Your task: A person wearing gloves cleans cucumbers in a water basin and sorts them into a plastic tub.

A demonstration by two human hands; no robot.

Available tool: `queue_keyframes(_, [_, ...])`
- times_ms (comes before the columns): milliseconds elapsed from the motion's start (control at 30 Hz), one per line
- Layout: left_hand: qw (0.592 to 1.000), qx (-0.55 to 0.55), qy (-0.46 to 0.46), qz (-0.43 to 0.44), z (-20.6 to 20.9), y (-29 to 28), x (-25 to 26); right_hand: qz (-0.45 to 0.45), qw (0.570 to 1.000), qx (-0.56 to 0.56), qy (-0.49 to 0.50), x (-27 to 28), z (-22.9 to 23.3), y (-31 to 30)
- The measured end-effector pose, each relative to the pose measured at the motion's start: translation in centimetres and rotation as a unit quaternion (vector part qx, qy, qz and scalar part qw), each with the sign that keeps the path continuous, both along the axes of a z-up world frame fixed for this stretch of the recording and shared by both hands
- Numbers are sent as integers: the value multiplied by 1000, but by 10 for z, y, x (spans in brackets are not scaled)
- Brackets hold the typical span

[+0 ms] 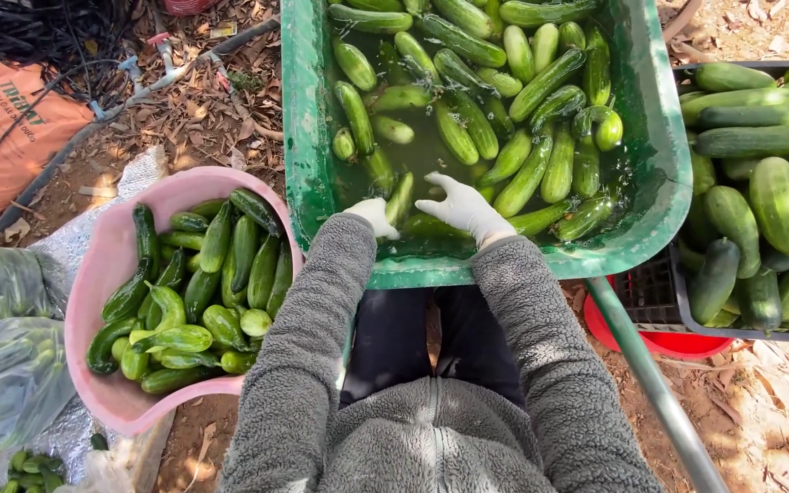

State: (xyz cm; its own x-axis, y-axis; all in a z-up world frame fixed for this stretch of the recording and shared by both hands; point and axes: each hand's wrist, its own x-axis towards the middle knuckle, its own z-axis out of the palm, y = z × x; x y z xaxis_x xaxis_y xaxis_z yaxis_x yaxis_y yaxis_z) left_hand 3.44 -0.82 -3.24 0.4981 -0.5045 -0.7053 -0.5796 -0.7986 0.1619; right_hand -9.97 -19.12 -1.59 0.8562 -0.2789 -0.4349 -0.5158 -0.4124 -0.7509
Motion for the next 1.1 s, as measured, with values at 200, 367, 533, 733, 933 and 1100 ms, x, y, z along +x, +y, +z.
queue_keyframes(200, [975,-194,97,37,0,-4,-19,-64,997,32,-41,-4,35,-2])
queue_keyframes(367, [958,-220,168,76,28,-6,-26,-157,983,95,-9,3,-23,-15])
queue_keyframes(533, [888,-254,287,254,21,-6,-21,-204,972,112,-33,4,-31,-18])
queue_keyframes(733, [936,-264,148,179,10,-7,-32,-160,967,200,-7,2,-7,-2])
queue_keyframes(933, [964,-237,63,99,-31,-15,-27,-141,988,-29,-53,16,-107,-38])
queue_keyframes(1100, [969,-239,31,62,1,-20,-37,-222,955,198,-14,5,5,2])
